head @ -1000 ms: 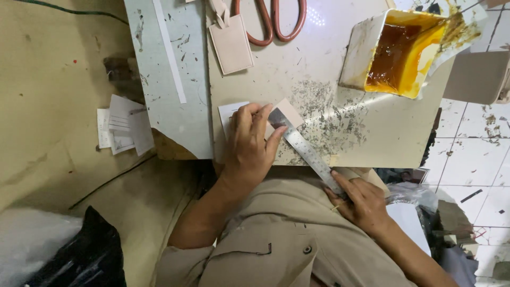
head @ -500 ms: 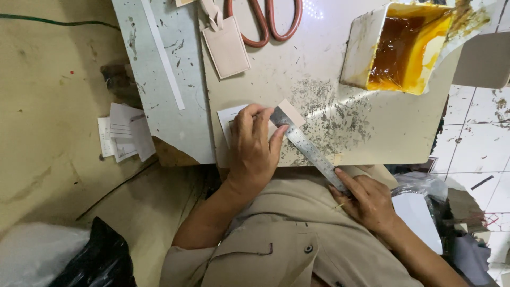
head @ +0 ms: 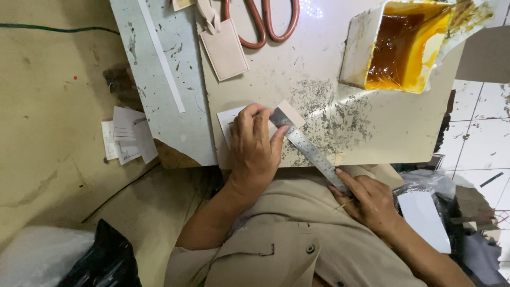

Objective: Measuring and cutting leather pieces using a ruler and a utility knife

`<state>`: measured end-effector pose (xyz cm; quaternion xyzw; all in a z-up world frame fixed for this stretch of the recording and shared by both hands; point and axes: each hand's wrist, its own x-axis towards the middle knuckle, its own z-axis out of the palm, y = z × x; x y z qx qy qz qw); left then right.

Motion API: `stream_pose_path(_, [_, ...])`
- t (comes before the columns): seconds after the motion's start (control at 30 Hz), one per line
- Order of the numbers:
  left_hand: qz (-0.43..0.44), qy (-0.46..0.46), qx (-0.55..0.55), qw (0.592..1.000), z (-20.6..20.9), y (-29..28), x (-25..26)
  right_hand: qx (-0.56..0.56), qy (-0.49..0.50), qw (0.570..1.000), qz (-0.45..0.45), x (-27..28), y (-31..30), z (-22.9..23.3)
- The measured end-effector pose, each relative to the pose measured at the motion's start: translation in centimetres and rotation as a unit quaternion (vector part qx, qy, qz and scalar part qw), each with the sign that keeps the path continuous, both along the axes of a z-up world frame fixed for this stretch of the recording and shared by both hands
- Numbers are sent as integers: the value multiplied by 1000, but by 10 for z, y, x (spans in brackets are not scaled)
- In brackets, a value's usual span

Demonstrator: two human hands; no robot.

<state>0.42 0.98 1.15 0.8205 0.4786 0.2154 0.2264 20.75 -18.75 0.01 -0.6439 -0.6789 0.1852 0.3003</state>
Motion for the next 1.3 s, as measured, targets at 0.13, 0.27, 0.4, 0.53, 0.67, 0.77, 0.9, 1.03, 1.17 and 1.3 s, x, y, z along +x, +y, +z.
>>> stream_pose_path(0.13, [6,20,10,1000,-3,-1,0,-7,7,1000,1,1,-7,-5])
stream_pose_path(0.27, [-3,-4,-7,1000,4,1,0,-3,2,1000,0,0,-7,-5])
stream_pose_path(0.4, [-7,8,3,1000,2,1,0,6,11,1000,-1,-2,-5,-4])
stream_pose_path(0.53, [-4,13,10,1000,-1,-1,-1,5,13,1000,-9,-4,-3,-1])
stream_pose_path(0.67, [0,9,12,1000,-2,-1,0,6,18,1000,-4,-4,-2,-1])
stream_pose_path(0.77, [-3,2,7,1000,-3,0,-1,2,21,1000,-1,-5,1,3])
stream_pose_path(0.9, [-4,2,11,1000,-5,-1,-1,-1,21,1000,-10,-4,-4,-3])
stream_pose_path(1.03, [-2,-12,1,1000,0,0,0,-1,12,1000,-5,-3,0,-1])
stream_pose_path(1.17, [-5,5,5,1000,3,1,1,1,14,1000,5,-3,3,3])
stream_pose_path(1.3, [-2,4,4,1000,-1,0,0,2,22,1000,1,-3,4,4])
